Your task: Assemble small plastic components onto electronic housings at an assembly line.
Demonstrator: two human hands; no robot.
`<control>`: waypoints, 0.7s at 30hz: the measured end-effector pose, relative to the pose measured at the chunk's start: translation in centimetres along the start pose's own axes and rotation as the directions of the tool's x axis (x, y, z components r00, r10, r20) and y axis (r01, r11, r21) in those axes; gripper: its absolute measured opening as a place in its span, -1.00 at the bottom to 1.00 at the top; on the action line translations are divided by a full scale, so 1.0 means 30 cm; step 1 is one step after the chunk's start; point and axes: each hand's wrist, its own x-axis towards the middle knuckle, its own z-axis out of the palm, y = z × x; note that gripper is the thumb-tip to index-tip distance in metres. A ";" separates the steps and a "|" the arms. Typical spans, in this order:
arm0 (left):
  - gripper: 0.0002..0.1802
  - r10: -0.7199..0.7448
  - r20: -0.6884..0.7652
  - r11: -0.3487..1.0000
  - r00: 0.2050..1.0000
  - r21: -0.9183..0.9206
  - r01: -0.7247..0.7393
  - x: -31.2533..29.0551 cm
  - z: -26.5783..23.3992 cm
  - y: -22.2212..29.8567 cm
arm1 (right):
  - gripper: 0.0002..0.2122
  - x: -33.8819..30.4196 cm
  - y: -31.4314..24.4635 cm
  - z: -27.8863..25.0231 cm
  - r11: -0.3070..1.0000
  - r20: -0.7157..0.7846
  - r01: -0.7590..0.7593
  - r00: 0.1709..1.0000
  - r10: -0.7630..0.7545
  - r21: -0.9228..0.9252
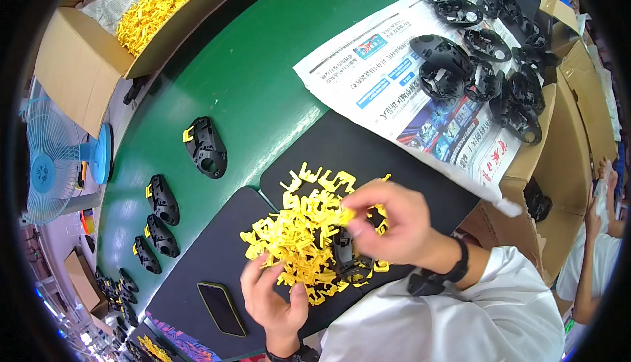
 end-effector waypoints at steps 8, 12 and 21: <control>-0.44 -0.203 0.427 0.961 0.881 0.258 0.096 0.025 0.136 0.037 | -0.77 -0.081 0.001 -0.010 0.960 0.170 -0.159 0.965 0.200 -0.231; -0.38 -0.133 0.518 0.983 0.845 0.175 0.047 0.057 0.176 0.022 | -0.77 -0.153 0.092 0.037 0.957 0.138 -0.257 0.961 0.238 0.133; -0.67 -0.336 0.279 0.911 0.900 -0.146 0.385 0.092 0.147 0.007 | -0.75 -0.029 -0.034 0.084 0.813 -0.079 0.131 0.991 -0.104 0.568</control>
